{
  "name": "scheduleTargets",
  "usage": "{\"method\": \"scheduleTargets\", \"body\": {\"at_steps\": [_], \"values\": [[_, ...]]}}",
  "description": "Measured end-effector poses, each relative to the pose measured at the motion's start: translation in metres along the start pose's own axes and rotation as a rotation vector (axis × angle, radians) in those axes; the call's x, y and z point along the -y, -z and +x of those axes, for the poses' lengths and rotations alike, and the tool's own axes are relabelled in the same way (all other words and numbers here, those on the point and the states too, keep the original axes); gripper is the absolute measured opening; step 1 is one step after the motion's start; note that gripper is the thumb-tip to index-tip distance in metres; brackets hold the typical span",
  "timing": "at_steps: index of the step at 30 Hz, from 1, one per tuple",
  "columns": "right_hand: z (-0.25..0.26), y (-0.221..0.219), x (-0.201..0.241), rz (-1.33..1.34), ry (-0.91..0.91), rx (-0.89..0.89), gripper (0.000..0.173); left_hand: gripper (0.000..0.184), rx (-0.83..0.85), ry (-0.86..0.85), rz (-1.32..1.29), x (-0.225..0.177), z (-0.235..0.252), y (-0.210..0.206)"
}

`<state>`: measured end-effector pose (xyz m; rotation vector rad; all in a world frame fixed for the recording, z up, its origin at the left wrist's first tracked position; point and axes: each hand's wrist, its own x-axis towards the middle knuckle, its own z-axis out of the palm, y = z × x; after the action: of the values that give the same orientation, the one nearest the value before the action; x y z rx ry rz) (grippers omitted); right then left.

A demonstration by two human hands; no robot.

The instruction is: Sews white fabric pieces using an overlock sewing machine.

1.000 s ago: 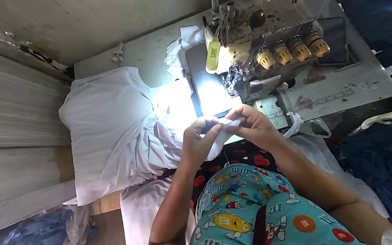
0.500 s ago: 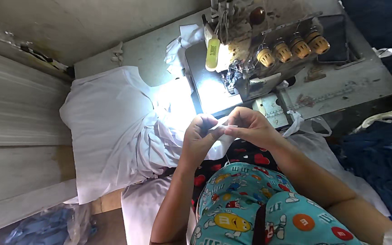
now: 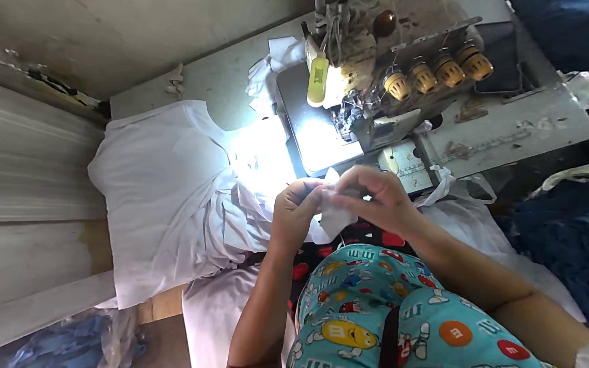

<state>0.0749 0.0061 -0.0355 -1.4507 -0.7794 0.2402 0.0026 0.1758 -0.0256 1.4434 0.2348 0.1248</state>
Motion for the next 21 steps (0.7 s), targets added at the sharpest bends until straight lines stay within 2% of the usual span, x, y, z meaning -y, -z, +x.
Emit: {"method": "scheduleTargets", "body": {"at_steps": [2,5,8,10,13,17,21], "values": [[0.004,0.002,-0.005,0.008,-0.091,-0.068,0.014,0.011,0.075,-0.058,0.017,0.001,-0.002,0.003],[0.005,0.004,-0.008,0.056,-0.152,-0.080,0.017,0.022,0.122,-0.076,-0.010,0.000,-0.004,0.003],[0.004,0.007,-0.016,0.114,-0.078,0.019,0.016,0.011,0.071,-0.094,0.011,-0.002,-0.005,0.002],[0.005,0.010,-0.018,0.197,0.007,0.129,0.020,0.011,0.058,-0.125,0.031,-0.003,-0.005,0.002],[0.008,0.013,-0.018,0.285,0.092,0.204,0.015,0.009,0.033,-0.175,0.044,-0.005,-0.005,0.002],[0.009,0.015,-0.016,0.301,0.096,0.174,0.008,0.009,0.019,-0.209,0.034,-0.004,-0.004,0.002],[0.006,0.012,-0.013,0.248,0.039,0.084,0.005,0.009,-0.037,-0.250,0.144,-0.001,-0.004,-0.001]]}}
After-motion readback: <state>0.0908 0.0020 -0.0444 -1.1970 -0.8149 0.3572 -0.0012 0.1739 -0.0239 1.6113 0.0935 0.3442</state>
